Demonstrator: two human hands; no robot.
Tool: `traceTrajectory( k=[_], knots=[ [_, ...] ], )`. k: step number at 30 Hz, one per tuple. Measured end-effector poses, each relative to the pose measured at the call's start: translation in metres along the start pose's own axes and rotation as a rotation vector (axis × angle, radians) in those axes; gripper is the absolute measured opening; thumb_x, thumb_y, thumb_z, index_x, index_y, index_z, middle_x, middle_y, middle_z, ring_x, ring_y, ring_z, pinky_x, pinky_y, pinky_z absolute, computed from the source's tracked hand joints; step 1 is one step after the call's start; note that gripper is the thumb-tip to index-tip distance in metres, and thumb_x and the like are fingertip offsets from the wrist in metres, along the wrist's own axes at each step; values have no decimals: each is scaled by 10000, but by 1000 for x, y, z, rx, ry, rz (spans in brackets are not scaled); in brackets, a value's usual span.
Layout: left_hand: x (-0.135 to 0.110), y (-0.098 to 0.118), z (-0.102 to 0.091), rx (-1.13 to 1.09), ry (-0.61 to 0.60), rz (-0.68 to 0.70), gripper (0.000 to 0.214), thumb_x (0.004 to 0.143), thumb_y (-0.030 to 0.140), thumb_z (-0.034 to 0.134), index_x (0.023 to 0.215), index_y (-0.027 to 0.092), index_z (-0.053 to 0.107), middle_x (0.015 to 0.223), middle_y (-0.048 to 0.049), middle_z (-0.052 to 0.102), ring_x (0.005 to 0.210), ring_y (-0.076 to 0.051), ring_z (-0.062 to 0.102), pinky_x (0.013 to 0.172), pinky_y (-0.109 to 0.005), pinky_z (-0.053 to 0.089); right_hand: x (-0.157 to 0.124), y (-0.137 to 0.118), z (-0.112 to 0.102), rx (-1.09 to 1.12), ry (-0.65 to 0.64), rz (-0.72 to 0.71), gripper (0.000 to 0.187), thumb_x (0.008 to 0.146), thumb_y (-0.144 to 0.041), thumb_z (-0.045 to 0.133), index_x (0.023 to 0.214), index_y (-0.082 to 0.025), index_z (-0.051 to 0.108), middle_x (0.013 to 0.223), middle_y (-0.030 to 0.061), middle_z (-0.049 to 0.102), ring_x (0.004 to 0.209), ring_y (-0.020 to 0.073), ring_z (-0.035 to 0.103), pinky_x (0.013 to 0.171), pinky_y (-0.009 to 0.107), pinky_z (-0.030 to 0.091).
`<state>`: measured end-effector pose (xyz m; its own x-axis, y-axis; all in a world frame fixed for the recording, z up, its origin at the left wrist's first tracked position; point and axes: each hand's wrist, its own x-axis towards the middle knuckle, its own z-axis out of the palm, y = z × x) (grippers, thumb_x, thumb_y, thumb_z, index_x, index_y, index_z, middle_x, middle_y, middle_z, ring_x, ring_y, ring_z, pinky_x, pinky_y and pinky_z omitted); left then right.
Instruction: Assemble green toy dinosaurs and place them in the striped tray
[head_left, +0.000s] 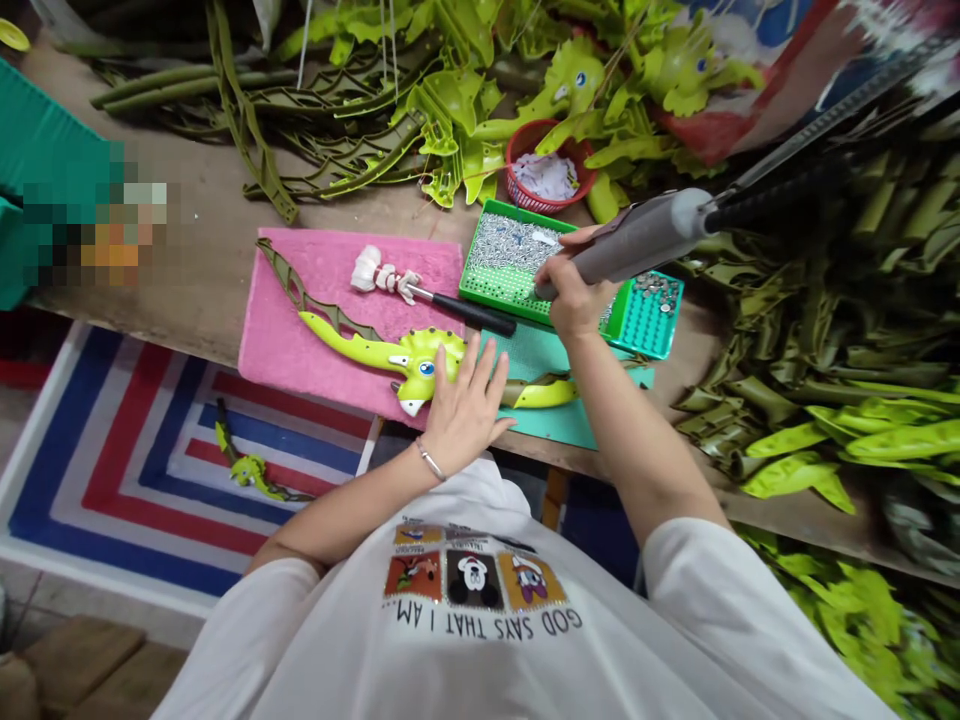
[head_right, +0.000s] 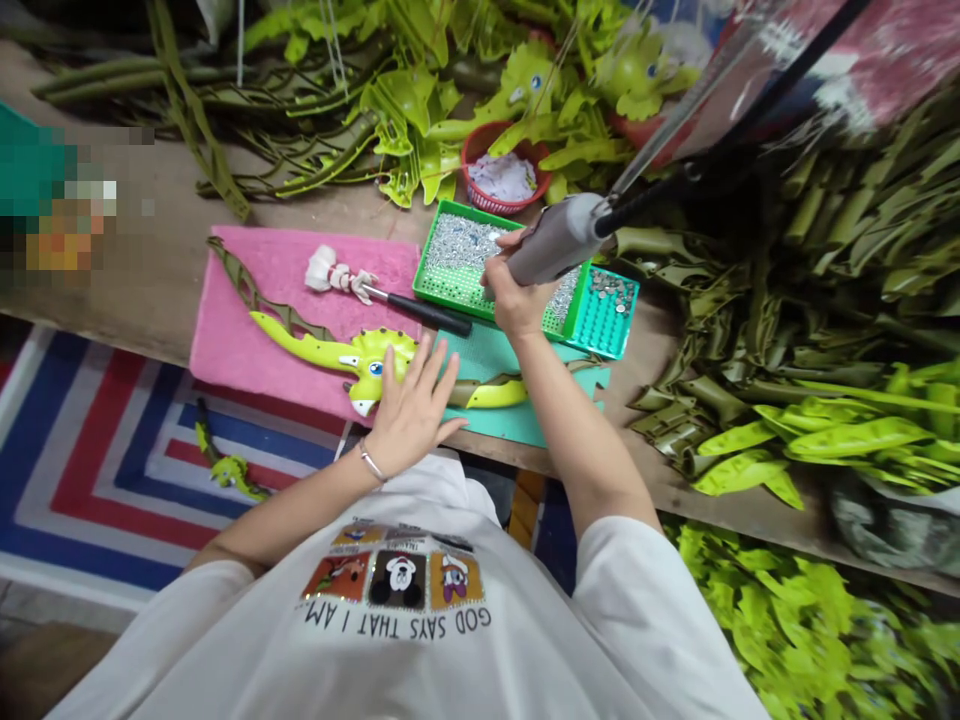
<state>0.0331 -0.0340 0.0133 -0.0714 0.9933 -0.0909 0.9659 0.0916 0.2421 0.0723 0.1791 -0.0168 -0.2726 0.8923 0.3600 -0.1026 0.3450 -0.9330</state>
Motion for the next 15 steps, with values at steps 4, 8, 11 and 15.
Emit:
traceTrajectory(
  k=[4,8,11,15],
  knots=[
    [3,5,8,28,-31,-6,812,944,565,573,1522,32,373,1590,-255,361,1539,-393,231,1178,-756,172,2,0,2,43,1,-18,388,704,-526,748,859,-265,506,514,-94,499,411,115,489,470,291,427],
    [6,4,15,40,-26,-21,738,976,540,529,1498,31,415,1578,-272,369,1539,-363,253,1179,-747,211,-8,-29,-6,105,37,-79,367,738,-511,741,927,-269,539,537,-99,477,423,115,514,480,278,438],
    [7,4,20,37,-8,-22,707,980,509,538,1493,38,421,1572,-274,381,1540,-361,252,1179,-754,206,-31,-64,-19,186,-1,-118,339,747,-484,764,930,-271,573,521,-95,487,396,122,496,436,282,438],
    [7,4,25,37,19,-16,713,970,526,552,1492,60,410,1581,-265,374,1541,-354,252,1181,-757,189,-68,-89,-36,258,-120,-111,234,755,-340,782,919,-258,636,523,-78,579,387,125,510,413,276,460]
  ],
)
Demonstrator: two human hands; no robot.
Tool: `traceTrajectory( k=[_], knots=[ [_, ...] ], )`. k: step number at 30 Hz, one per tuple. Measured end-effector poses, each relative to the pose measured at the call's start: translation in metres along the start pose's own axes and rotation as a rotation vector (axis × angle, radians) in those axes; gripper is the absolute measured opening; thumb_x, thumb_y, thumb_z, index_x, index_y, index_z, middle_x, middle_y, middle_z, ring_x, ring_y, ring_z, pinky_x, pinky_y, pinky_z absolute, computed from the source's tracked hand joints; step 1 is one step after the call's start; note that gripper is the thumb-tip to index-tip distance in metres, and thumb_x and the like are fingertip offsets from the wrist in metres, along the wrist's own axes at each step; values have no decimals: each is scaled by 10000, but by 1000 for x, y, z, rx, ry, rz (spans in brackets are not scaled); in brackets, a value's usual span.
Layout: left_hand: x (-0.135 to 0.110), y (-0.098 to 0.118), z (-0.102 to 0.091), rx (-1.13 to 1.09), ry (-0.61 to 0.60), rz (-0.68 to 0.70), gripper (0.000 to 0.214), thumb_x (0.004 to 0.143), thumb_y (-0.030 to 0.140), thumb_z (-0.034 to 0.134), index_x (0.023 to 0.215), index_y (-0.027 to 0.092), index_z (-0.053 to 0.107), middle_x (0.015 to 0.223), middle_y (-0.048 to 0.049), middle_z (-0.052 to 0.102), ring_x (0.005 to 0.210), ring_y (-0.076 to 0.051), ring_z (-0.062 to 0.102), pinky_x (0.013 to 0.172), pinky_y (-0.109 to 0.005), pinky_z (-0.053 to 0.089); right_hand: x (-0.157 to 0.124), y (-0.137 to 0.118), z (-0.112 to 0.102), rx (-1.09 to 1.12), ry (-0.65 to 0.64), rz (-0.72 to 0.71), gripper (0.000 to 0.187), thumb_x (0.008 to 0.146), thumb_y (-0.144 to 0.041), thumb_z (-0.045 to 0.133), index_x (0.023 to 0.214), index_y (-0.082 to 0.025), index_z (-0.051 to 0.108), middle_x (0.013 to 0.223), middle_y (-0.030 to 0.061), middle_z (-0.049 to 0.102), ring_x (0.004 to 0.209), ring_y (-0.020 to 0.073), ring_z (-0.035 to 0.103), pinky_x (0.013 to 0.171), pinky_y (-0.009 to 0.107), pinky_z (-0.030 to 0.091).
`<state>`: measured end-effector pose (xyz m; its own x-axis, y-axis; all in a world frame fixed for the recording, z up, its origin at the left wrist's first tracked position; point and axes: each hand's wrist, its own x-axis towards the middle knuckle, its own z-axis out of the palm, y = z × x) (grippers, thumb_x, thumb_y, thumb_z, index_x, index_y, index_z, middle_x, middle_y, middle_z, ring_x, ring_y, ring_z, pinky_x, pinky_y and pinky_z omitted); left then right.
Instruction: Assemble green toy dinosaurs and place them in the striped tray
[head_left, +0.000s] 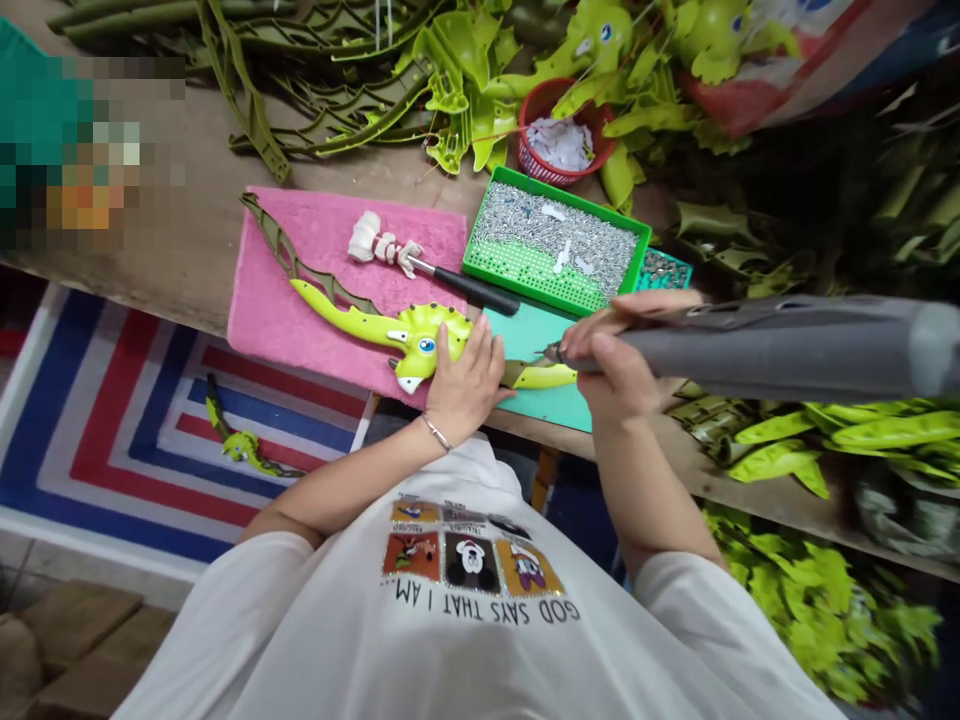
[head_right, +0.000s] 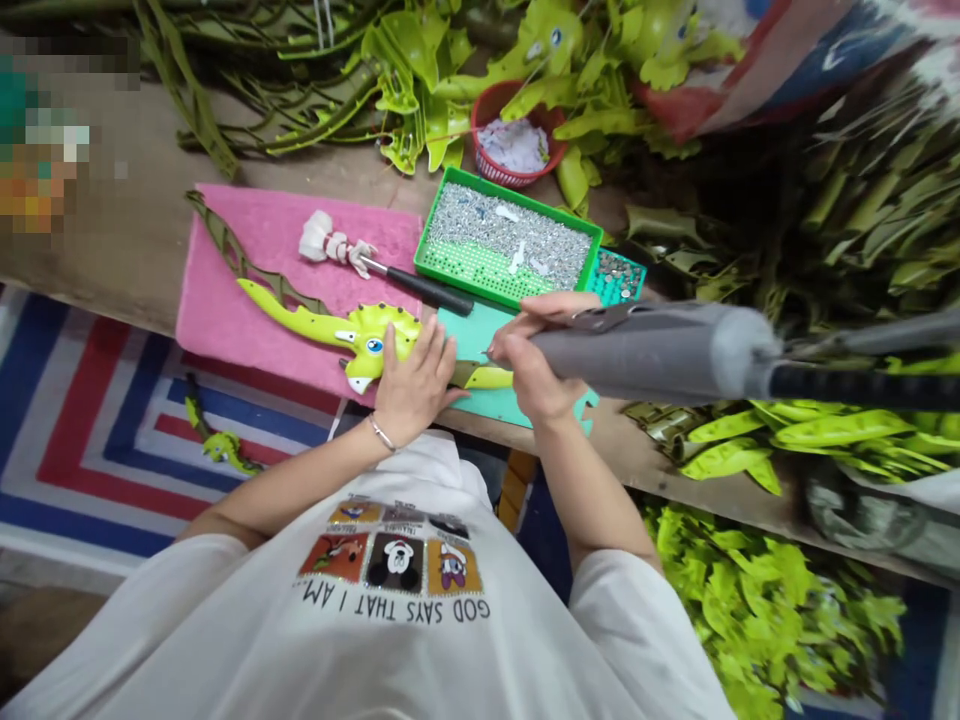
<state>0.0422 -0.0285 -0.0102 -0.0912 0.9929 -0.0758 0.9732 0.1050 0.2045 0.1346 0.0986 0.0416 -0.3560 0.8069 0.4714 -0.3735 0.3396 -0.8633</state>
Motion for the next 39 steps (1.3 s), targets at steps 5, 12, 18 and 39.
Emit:
traceTrajectory(
  k=[5,12,18,39],
  knots=[
    [0,0,-1,7,-12,-8,713,972,526,549,1487,55,407,1576,-269,380,1539,-354,257,1179,-758,198,-25,7,-4,19,-16,72,194,788,-260,753,957,-261,657,547,-71,611,426,129,558,435,267,476],
    [-2,0,-2,-12,-10,2,707,987,494,527,1512,45,375,1586,-274,359,1552,-351,217,1194,-754,172,-25,28,-14,-36,-180,306,258,687,-316,818,768,-246,583,565,-67,580,485,149,573,493,321,504],
    [-3,-4,-2,-25,14,26,639,983,489,526,1467,78,453,1564,-267,404,1535,-351,271,1193,-745,177,-10,29,-20,-63,-360,439,316,594,-312,873,730,-219,604,572,-46,614,514,134,580,505,303,512],
    [-9,-3,-4,4,3,-20,738,943,542,580,1469,38,466,1548,-277,419,1495,-385,346,1196,-715,216,58,97,11,-225,186,104,341,707,-507,682,725,-254,454,499,-88,438,416,114,494,511,281,459]
  ],
)
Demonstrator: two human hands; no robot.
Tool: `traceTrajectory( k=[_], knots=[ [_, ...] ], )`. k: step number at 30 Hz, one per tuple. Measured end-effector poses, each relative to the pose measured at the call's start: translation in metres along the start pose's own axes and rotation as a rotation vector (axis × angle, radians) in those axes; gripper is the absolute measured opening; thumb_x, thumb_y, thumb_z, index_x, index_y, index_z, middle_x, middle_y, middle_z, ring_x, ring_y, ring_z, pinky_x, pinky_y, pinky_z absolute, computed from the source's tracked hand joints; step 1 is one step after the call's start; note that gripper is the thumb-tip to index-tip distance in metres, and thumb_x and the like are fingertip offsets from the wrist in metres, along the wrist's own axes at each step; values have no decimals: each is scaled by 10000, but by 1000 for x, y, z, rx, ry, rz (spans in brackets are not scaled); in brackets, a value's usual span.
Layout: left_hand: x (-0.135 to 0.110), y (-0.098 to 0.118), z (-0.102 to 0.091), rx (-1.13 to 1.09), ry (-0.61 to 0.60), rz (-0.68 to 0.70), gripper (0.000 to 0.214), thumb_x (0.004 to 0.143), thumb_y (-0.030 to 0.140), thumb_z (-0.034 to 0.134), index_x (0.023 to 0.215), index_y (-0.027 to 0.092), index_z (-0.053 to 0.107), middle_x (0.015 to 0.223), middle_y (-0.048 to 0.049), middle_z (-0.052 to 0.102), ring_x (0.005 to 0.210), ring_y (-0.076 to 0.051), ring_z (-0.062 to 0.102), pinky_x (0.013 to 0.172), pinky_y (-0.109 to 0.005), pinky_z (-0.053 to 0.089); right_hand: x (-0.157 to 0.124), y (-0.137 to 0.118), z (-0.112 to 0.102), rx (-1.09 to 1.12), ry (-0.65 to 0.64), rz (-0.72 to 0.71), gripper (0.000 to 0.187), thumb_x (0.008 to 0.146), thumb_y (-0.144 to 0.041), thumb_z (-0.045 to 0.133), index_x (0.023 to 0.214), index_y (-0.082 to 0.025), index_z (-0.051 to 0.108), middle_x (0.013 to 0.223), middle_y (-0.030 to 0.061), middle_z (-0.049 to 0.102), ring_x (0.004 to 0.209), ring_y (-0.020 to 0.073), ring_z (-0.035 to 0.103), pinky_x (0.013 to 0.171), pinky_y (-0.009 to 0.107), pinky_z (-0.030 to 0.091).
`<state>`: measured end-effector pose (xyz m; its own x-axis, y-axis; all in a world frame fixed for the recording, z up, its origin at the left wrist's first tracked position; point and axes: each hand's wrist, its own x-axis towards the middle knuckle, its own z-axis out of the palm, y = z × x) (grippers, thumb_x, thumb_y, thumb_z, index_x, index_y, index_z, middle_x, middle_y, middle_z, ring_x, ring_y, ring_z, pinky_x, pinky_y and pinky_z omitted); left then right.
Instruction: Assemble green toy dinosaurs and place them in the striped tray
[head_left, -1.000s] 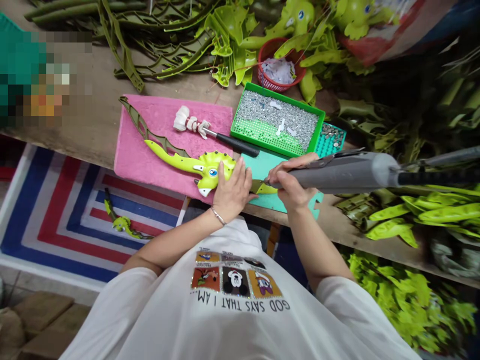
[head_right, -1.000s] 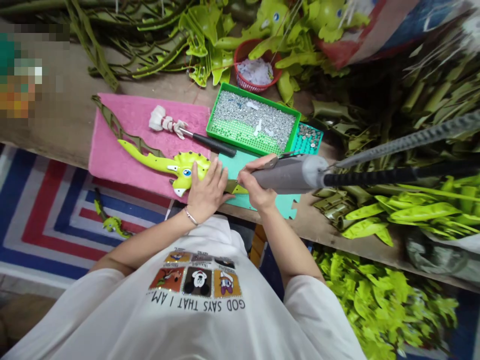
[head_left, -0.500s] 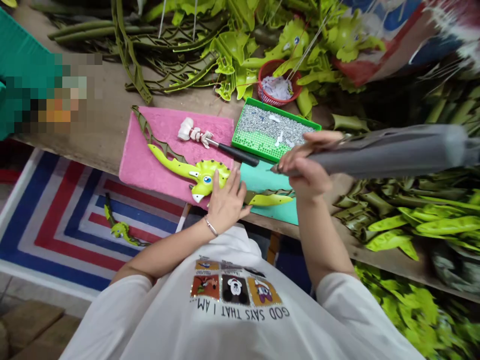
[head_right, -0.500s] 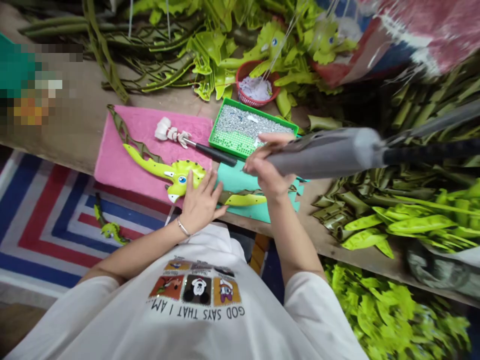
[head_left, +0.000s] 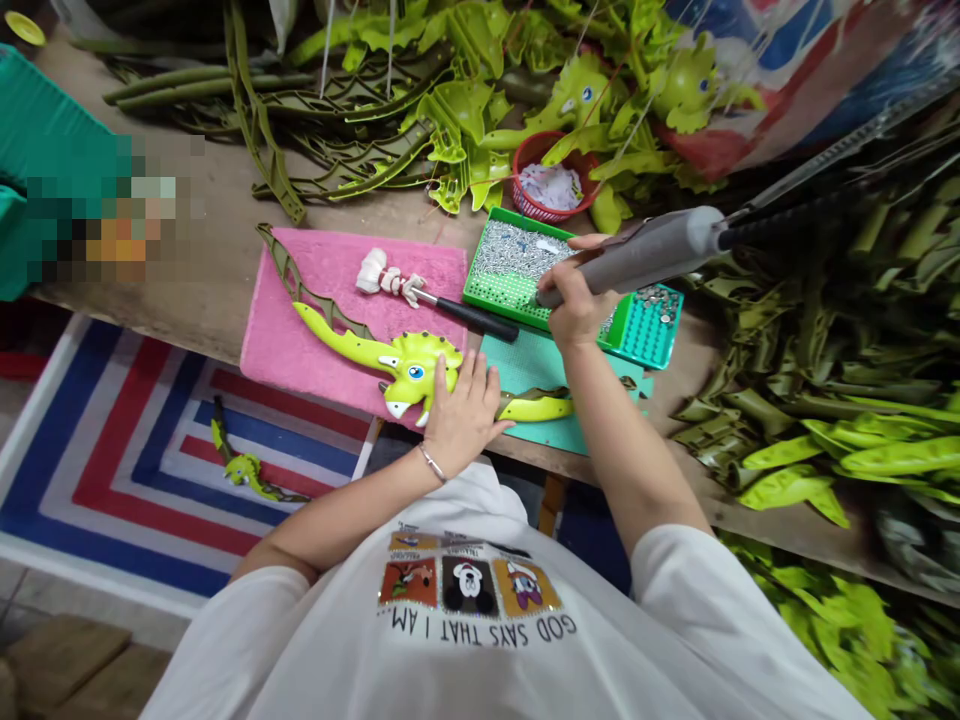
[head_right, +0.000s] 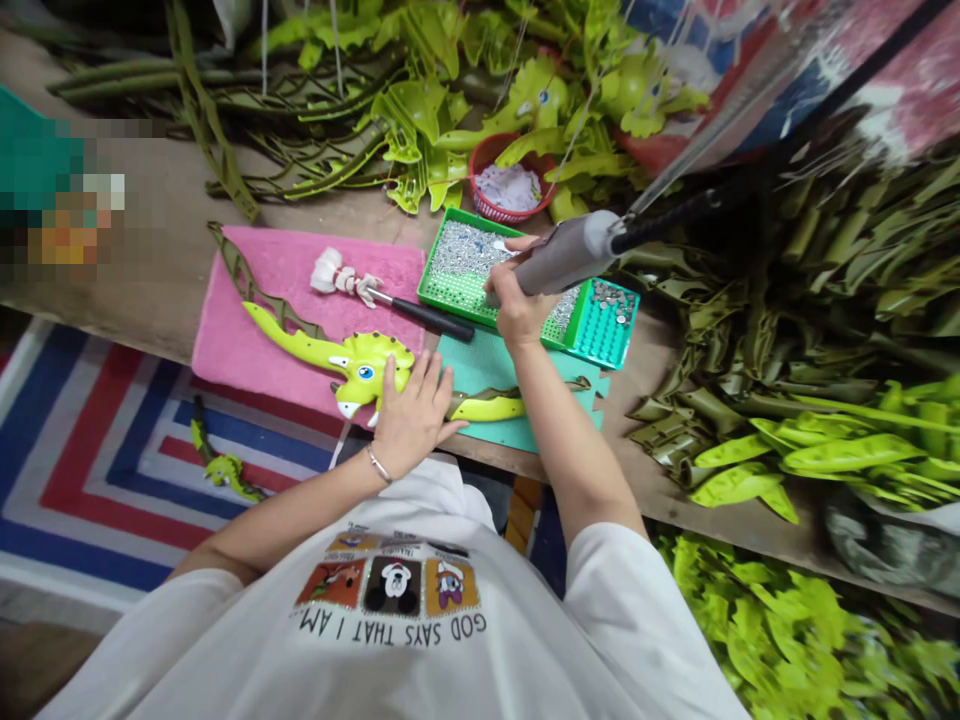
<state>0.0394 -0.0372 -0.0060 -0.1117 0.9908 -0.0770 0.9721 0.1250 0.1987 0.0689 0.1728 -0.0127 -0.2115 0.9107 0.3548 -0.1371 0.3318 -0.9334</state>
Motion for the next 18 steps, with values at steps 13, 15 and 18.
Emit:
traceTrajectory(
  k=[13,15,18],
  knots=[
    [0,2,3,-2,43,-22,719,965,563,521,1447,30,489,1541,-275,432,1463,-385,399,1205,-692,232,-1,-20,1,15,9,-42,386,708,-572,710,851,-267,523,505,-88,490,400,136,509,479,312,466],
    [1,3,4,-19,40,-24,723,952,563,546,1454,46,484,1545,-271,429,1462,-380,403,1215,-688,210,-12,-43,-7,53,2,-75,379,731,-586,713,876,-279,545,516,-85,484,400,141,510,466,319,472],
    [1,2,6,-44,20,-25,736,942,569,560,1470,67,462,1551,-265,424,1467,-383,392,1214,-708,171,-40,-79,-26,206,-145,-106,280,750,-473,763,909,-300,611,507,-87,495,384,138,497,414,305,450]
  ],
)
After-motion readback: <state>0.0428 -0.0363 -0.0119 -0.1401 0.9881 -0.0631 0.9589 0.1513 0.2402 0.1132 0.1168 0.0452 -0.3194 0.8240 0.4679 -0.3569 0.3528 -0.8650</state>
